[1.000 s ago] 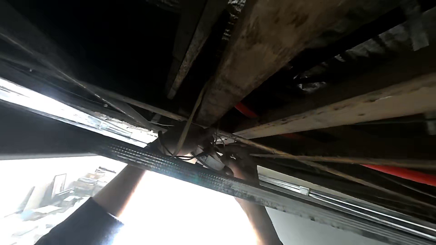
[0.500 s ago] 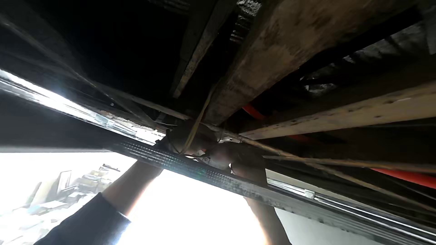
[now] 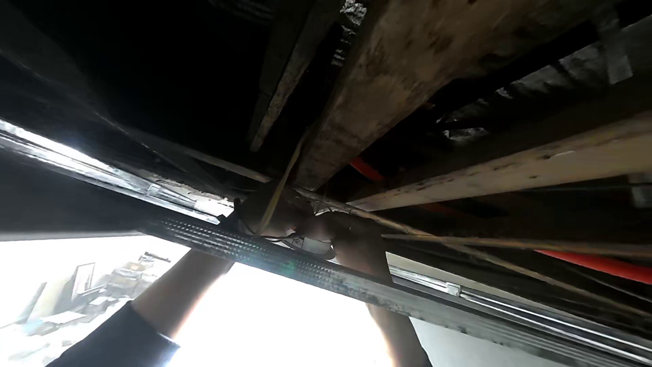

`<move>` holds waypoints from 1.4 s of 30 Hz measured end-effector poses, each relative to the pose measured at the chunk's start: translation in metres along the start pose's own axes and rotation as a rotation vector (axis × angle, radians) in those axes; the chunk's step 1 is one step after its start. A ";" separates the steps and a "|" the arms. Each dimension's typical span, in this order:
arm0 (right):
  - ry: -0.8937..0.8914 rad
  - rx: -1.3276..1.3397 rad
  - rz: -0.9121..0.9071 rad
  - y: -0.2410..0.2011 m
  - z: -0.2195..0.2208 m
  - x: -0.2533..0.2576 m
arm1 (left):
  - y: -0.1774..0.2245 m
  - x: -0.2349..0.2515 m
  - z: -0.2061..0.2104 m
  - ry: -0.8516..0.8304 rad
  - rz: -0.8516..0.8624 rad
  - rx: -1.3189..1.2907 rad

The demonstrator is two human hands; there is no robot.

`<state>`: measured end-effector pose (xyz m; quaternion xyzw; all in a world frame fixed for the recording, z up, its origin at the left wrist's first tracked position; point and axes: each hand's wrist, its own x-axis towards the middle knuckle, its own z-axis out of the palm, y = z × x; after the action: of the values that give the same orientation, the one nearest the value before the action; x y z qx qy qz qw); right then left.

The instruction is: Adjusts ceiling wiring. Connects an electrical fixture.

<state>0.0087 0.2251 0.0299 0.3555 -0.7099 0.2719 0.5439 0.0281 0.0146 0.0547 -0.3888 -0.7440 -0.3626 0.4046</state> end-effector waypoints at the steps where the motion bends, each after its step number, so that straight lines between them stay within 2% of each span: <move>1: 0.018 0.011 0.004 0.000 0.003 0.005 | 0.002 0.000 0.000 -0.005 -0.014 -0.002; 6: 0.055 0.098 0.010 -0.002 0.012 0.011 | 0.001 0.002 -0.001 -0.023 -0.019 -0.062; 10: -0.045 0.145 -0.001 -0.007 0.002 0.006 | 0.000 0.000 -0.003 -0.025 -0.023 -0.049; 13: -0.036 0.068 -0.032 -0.004 -0.005 0.007 | -0.002 -0.003 0.001 0.039 0.045 0.029; 16: 0.034 -0.051 -0.019 -0.007 -0.006 0.000 | -0.012 -0.001 0.010 0.091 0.125 -0.025; 18: -0.015 -0.060 0.003 -0.011 -0.006 0.003 | -0.036 0.004 0.014 0.117 0.169 -0.001; 21: -0.079 -0.132 0.036 -0.011 -0.001 0.014 | -0.132 0.020 0.018 0.120 0.198 0.194; 22: -0.084 -0.154 0.032 -0.012 0.001 0.015 | -0.145 0.021 0.019 0.139 0.202 0.204; 23: -0.080 -0.174 0.031 -0.015 0.002 0.015 | -0.139 0.017 0.019 0.153 0.202 0.183; 25: -0.054 -0.195 0.000 -0.019 0.005 0.014 | -0.097 0.008 0.017 0.179 0.207 0.101; 27: -0.031 -0.211 -0.036 -0.024 0.007 0.014 | -0.073 0.006 0.010 0.140 0.259 0.040; 30: -0.007 -0.203 -0.082 -0.021 0.010 0.016 | -0.095 0.007 0.011 0.120 0.346 0.025; 32: -0.002 -0.193 -0.041 -0.021 0.007 0.016 | -0.119 0.006 0.019 0.167 0.343 0.113; 33: -0.008 -0.195 -0.004 -0.022 0.005 0.017 | -0.119 0.006 0.022 0.212 0.332 0.119; 36: -0.009 -0.204 0.003 -0.025 0.004 0.017 | -0.112 0.003 0.029 0.322 0.273 0.121; 39: 0.020 -0.139 -0.071 -0.024 0.009 0.021 | -0.060 -0.009 0.026 0.384 0.177 0.105; 40: 0.022 -0.103 -0.068 -0.024 0.011 0.023 | -0.049 -0.011 0.023 0.372 0.184 0.129; 42: 0.007 -0.094 -0.044 -0.027 0.013 0.025 | -0.059 -0.008 0.019 0.326 0.261 0.240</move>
<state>0.0189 0.1937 0.0503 0.3439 -0.7121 0.2275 0.5682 -0.0263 0.0028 0.0267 -0.3669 -0.6501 -0.2744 0.6062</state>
